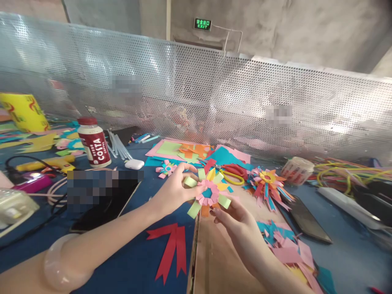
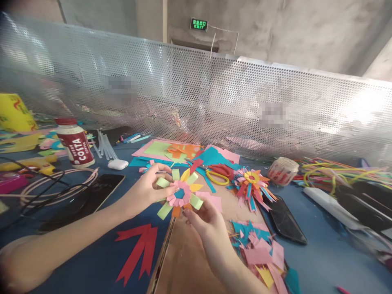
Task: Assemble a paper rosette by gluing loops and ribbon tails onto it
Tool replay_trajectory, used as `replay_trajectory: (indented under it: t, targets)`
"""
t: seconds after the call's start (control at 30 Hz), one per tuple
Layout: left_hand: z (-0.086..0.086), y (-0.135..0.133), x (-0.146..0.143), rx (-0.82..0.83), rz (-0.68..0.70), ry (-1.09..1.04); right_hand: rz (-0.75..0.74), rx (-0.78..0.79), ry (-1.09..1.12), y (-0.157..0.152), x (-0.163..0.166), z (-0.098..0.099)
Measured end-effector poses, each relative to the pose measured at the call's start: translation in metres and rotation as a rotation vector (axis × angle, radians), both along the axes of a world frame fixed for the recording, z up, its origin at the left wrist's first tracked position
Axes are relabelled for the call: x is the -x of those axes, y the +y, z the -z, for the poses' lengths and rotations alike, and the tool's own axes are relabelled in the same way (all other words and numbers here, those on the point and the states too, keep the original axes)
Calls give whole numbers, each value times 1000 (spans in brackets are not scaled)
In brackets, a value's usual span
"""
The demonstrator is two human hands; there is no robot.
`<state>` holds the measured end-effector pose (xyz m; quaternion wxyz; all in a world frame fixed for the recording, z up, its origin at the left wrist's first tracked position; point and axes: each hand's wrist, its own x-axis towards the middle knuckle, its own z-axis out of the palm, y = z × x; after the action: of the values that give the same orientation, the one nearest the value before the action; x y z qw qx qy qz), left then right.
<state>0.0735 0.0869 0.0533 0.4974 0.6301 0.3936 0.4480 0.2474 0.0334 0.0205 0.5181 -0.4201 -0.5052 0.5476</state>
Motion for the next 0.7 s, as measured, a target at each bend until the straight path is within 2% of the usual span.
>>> replay_trajectory:
  t: [0.17, 0.4, 0.7]
  targets:
    - [-1, -1, -2, -1, -19, 10, 42, -14, 2, 2, 1, 3]
    - [-1, -3, -1, -16, 2, 16, 14, 170, 112, 3, 2, 3]
    - [-1, -5, -3, -72, -21, 62, 12, 185, 115, -1, 4, -2]
